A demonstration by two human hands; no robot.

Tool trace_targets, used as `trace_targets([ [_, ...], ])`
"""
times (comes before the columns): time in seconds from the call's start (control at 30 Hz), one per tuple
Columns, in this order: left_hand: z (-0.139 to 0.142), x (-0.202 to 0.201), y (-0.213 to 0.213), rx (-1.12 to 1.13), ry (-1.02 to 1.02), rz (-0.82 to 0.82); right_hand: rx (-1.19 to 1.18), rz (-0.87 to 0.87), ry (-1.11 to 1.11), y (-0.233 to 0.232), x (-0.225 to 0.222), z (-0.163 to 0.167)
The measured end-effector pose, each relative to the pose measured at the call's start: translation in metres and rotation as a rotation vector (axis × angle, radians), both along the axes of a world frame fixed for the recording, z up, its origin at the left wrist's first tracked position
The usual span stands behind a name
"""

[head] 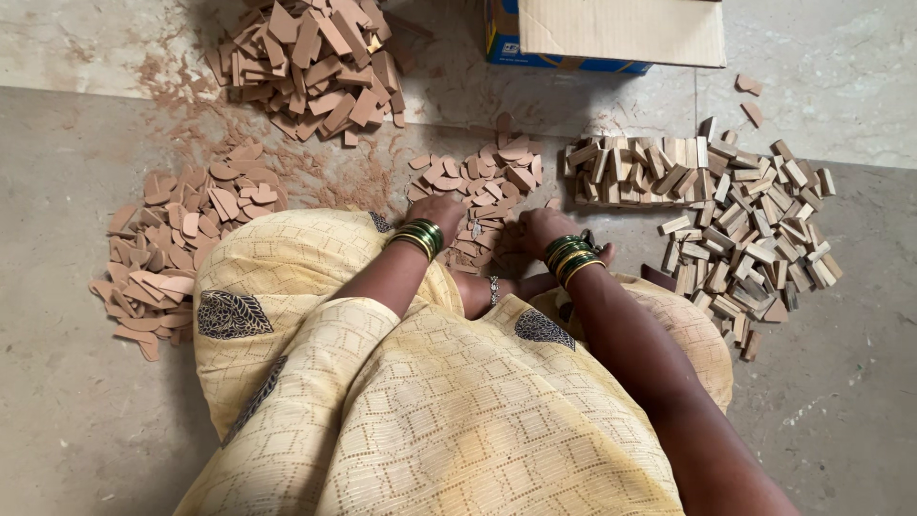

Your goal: The person sits on the floor sorting small wooden cut pieces by shape, gathering them into piles and placing the sorted pieces into an open cardboard box. They handle pieces one at a time with both hands, moving aside mixed pieces to reach the ones being sorted.

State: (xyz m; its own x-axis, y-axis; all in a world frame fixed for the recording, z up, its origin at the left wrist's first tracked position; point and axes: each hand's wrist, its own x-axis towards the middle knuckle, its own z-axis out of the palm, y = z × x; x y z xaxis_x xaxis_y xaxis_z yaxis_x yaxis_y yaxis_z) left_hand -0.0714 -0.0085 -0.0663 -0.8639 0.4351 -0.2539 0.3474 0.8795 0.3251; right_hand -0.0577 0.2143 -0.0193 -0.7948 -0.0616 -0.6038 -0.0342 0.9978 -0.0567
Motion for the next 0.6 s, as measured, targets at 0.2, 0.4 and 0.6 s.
trace_targets([
  [0.2, -0.002, -0.002, 0.014, 0.24, -0.447, 0.518, -0.092, 0.078, 0.098, -0.005, 0.005, 0.009],
  [0.4, -0.006, 0.002, 0.005, -0.008, 0.074, -0.063, -0.095, 0.332, 0.17, -0.027, 0.015, -0.004],
  [0.6, -0.007, 0.0, 0.009, -0.055, 0.075, -0.076, -0.109, 0.372, 0.237, -0.029, 0.016, -0.013],
])
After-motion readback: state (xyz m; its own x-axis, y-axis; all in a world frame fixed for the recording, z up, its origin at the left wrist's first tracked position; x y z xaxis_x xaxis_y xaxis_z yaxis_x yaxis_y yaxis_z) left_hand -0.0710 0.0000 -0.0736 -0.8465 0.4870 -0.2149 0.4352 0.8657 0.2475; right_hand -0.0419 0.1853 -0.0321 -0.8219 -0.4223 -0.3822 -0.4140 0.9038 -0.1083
